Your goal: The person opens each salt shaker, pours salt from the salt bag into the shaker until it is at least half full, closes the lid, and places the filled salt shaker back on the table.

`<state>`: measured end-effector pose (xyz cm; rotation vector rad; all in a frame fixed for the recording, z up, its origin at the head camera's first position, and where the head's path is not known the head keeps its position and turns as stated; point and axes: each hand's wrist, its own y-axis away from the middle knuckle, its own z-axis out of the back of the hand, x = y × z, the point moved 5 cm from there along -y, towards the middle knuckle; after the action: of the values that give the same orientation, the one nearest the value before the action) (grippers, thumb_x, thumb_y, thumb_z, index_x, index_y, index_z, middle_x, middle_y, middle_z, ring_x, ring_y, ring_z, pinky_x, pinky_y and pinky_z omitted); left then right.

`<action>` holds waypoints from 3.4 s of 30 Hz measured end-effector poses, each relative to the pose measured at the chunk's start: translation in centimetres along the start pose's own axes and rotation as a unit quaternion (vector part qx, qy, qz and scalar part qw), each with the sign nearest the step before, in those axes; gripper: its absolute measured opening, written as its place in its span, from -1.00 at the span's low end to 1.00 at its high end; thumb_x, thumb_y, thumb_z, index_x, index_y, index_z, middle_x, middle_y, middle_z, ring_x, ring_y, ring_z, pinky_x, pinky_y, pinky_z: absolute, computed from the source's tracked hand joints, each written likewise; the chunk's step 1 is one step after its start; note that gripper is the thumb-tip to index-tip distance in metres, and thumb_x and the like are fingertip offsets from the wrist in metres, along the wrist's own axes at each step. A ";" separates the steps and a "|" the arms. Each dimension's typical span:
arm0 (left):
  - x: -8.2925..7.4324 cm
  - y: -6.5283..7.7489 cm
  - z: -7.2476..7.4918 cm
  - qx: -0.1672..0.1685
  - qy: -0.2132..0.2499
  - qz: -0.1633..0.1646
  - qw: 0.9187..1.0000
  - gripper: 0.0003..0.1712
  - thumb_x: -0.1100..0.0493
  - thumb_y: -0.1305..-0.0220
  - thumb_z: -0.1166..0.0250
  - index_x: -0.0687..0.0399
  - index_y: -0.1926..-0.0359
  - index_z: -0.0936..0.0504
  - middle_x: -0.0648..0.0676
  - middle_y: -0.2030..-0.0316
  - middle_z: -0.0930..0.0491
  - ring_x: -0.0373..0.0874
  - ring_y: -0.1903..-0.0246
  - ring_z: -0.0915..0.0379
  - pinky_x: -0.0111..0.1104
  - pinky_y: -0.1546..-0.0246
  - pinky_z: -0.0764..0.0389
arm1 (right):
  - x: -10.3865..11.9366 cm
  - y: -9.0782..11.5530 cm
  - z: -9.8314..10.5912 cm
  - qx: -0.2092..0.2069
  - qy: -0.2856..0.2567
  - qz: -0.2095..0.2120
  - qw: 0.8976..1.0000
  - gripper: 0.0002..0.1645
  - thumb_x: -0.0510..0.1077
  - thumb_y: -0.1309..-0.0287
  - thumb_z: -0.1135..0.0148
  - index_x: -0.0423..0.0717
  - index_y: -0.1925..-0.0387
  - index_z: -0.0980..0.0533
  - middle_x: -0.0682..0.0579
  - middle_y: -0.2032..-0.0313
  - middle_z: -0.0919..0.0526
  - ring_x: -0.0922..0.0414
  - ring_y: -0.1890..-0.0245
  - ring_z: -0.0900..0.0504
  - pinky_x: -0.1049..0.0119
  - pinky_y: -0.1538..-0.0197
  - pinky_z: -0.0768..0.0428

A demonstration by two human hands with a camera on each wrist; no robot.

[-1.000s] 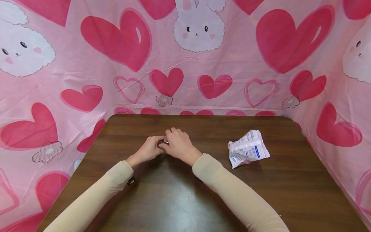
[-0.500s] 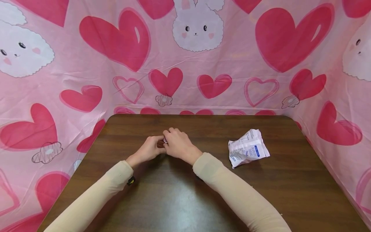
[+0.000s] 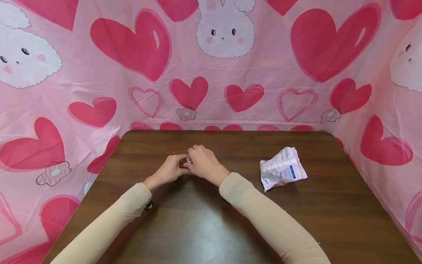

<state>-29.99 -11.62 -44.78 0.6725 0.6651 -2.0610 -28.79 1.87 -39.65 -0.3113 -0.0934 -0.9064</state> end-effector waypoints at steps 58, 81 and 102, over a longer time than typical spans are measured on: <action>0.1 0.1 0.0 -0.012 -0.018 0.002 1.000 -0.68 0.28 -0.22 -0.58 0.12 0.02 -0.73 -0.01 0.19 -0.75 -0.19 0.26 -0.61 -0.25 0.14 -0.66 | 0.1 0.2 -0.1 -0.001 -0.035 -0.047 0.998 -0.45 0.23 -0.25 -0.50 -0.17 0.14 -0.61 -0.04 0.26 -0.57 0.02 0.24 -0.56 0.14 0.18 -0.64; 0.1 0.2 0.0 -0.006 -0.009 0.009 1.000 -0.64 0.27 -0.23 -0.58 0.11 -0.04 -0.73 -0.01 0.16 -0.75 -0.21 0.26 -0.60 -0.26 0.11 -0.67 | 0.1 0.3 0.0 -0.015 -0.027 -0.071 0.997 -0.48 0.25 -0.23 -0.51 -0.13 0.18 -0.65 -0.02 0.26 -0.58 0.04 0.26 -0.56 0.10 0.23 -0.68; 0.2 0.1 0.1 -0.018 -0.023 -0.006 1.000 -0.65 0.41 -0.15 -0.51 0.19 0.02 -0.73 0.03 0.19 -0.75 -0.15 0.24 -0.61 -0.21 0.13 -0.67 | 0.4 0.4 0.2 -0.021 -0.025 -0.102 0.994 -0.32 0.33 -0.17 -0.51 -0.16 0.08 -0.57 -0.08 0.21 -0.57 -0.04 0.25 -0.62 0.00 0.25 -0.67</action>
<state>-29.98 -11.82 -44.88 0.6009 0.6788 -2.0638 -28.20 1.82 -39.46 -0.3684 -0.1552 -1.1040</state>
